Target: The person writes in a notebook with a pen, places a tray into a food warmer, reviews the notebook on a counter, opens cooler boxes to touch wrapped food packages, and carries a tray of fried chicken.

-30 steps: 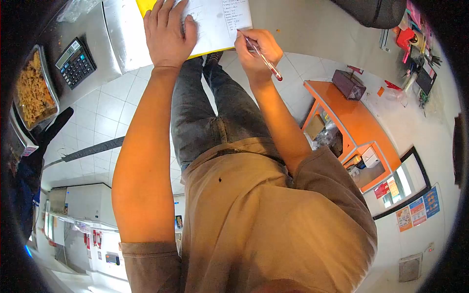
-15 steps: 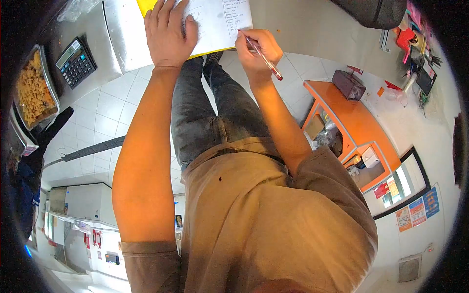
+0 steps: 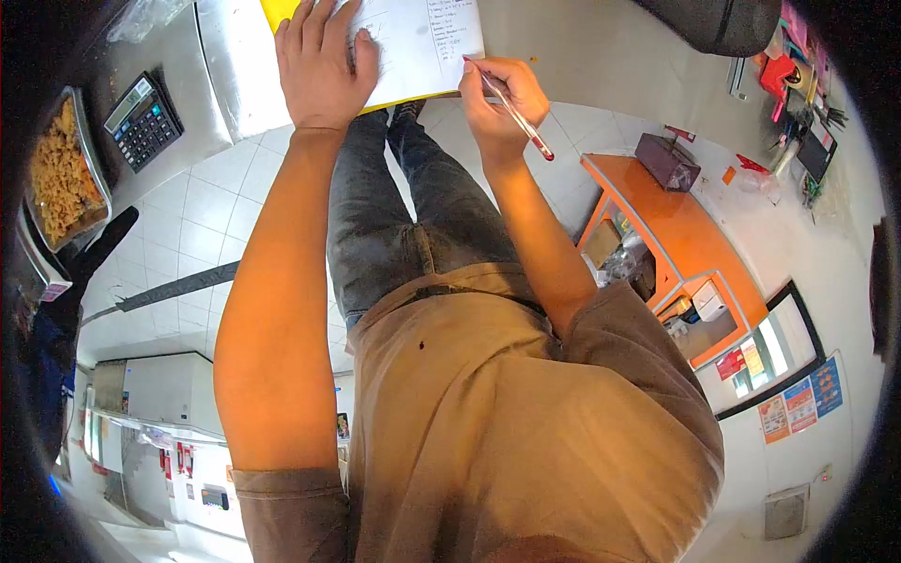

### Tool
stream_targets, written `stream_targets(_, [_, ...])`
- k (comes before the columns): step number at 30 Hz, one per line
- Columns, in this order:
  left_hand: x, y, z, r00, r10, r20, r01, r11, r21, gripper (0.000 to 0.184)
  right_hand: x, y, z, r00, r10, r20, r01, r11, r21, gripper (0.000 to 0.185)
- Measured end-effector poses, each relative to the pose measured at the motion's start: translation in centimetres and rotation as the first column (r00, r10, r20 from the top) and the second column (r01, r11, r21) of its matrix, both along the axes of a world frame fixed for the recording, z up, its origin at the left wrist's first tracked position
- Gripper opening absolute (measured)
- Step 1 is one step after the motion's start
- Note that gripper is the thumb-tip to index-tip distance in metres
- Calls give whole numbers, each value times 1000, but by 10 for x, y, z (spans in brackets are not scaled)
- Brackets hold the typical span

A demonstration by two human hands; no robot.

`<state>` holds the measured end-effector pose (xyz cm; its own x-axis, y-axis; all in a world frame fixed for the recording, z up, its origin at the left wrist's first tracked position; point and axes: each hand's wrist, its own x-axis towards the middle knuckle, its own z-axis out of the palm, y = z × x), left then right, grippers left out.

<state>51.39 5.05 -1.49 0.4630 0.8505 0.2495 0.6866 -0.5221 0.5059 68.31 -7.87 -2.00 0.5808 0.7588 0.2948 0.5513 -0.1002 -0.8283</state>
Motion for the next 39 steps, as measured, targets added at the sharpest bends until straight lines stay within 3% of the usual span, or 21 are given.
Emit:
stream_targets(10, [0,-1,0,1000,-2,3,2,1000,-7,39,6,0,-1,993,114,-7,-114,993,33,14])
stream_targets(34, [2,0,0,1000,-19,2,19,1000,-2,39,9,3,4,992,127,25,-127,992,-13,13])
stream_targets(39, [1,0,0,1000,-17,2,17,1000,7,39,10,-14,-10,984,-42,-174,61,992,106,11])
